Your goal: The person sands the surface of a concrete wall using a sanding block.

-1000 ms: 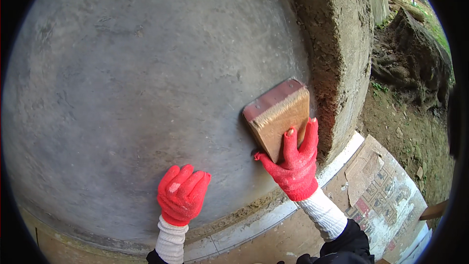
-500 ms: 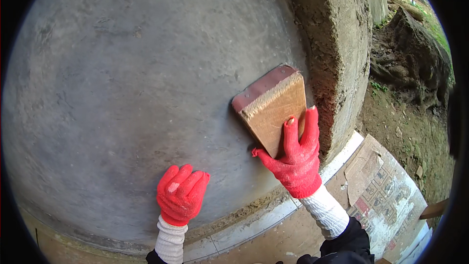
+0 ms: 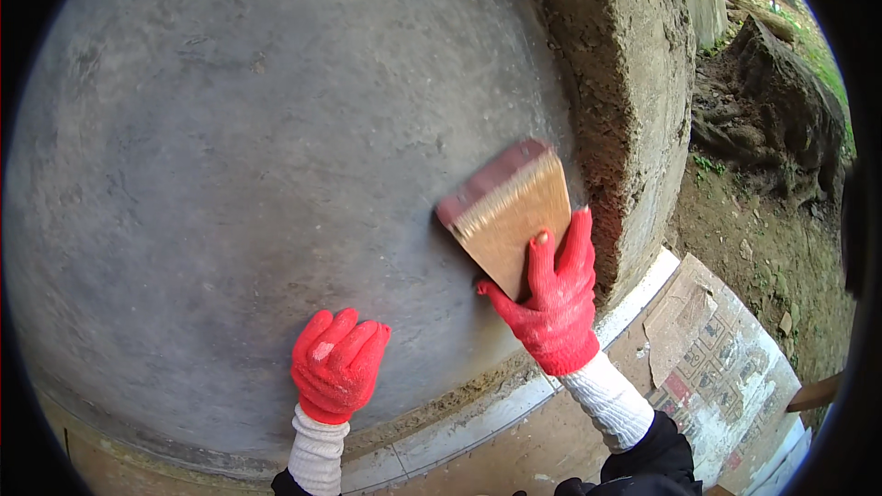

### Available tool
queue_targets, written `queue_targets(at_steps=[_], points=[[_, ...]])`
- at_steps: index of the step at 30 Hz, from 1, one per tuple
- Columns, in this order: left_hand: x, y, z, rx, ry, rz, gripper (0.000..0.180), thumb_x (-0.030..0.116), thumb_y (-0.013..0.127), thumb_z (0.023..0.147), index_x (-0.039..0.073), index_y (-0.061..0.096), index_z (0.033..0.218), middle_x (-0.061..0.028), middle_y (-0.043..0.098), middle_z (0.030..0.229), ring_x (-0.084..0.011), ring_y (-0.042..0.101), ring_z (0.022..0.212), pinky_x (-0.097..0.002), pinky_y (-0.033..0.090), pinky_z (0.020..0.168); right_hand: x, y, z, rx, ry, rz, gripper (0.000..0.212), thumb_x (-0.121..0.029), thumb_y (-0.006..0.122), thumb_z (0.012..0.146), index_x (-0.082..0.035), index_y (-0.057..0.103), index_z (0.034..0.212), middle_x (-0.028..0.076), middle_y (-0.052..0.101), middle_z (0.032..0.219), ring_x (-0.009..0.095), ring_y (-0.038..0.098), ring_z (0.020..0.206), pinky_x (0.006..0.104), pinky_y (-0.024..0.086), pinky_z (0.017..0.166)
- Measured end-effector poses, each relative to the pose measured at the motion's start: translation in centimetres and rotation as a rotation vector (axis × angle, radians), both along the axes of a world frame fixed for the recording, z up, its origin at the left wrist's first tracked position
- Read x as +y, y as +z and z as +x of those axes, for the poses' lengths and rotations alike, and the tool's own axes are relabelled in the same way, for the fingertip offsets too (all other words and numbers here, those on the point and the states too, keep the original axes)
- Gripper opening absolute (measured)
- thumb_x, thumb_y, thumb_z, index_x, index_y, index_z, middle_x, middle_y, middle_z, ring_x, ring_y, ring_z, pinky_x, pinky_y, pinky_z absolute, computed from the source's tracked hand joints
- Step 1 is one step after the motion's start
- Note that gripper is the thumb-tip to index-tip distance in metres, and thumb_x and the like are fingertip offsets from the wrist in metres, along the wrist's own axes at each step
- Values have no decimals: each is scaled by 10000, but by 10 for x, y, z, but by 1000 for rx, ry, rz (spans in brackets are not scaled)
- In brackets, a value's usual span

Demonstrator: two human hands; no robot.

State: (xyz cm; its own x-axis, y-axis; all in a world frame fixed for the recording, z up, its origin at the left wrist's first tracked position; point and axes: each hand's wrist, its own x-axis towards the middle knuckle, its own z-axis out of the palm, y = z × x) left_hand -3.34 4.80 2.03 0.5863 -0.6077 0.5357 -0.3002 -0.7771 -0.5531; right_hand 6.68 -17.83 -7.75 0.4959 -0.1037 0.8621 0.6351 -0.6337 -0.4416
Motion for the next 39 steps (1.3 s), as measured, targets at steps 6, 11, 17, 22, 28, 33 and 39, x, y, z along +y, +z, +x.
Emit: queue_targets(at_steps=[6, 11, 17, 22, 28, 33, 39], points=[[0, -2, 3, -19, -44, -21, 165, 68, 784, 660, 86, 644, 746, -10, 622, 825, -257, 597, 854, -416, 459, 711, 7, -75, 1, -6, -70, 1, 1057, -359, 923, 603, -116, 318, 1435, 420, 311, 1402, 586, 471, 1155, 612, 456, 902], [-6, -1, 7, 18, -39, -21, 165, 71, 784, 661, 82, 639, 737, -11, 618, 819, -257, 594, 846, -407, 458, 698, 0, -147, -11, 52, -34, -12, 1081, -359, 927, 600, -113, 292, 1440, 420, 317, 1393, 590, 462, 1160, 609, 458, 900], [-2, 0, 2, -28, -27, 9, 163, 87, 787, 673, 83, 638, 737, -6, 618, 819, -254, 590, 860, -413, 462, 710, 5, -26, 1, -2, -11, 23, 1068, -359, 928, 602, -115, 308, 1436, 417, 311, 1401, 592, 462, 1153, 609, 459, 883], [-2, -2, 4, -27, -48, -11, 163, 94, 789, 678, 87, 641, 746, -6, 623, 828, -254, 591, 873, -422, 465, 722, 9, -90, -5, 14, -51, 23, 1141, -371, 926, 603, -136, 254, 1494, 413, 300, 1415, 592, 453, 1170, 613, 456, 897], [-4, -1, 7, -8, -67, -12, 166, 84, 789, 668, 84, 640, 742, -12, 618, 819, -257, 591, 859, -417, 460, 710, 2, -148, -16, 69, 4, -33, 1087, -364, 921, 613, -136, 291, 1470, 398, 307, 1418, 581, 451, 1183, 612, 458, 895], [-2, 2, 2, -21, -35, -6, 174, 71, 791, 663, 79, 637, 742, -13, 617, 825, -257, 590, 866, -417, 461, 700, 8, -19, -3, -42, 9, -20, 957, -349, 919, 618, -107, 383, 1372, 380, 339, 1395, 563, 468, 1170, 605, 462, 884], [-1, -2, 4, 10, -51, -28, 182, 75, 800, 661, 81, 640, 749, -12, 623, 852, -257, 591, 874, -422, 466, 704, 11, -99, -9, -30, -50, -4, 960, -366, 925, 601, -88, 395, 1352, 392, 344, 1376, 578, 467, 1161, 616, 462, 876]])
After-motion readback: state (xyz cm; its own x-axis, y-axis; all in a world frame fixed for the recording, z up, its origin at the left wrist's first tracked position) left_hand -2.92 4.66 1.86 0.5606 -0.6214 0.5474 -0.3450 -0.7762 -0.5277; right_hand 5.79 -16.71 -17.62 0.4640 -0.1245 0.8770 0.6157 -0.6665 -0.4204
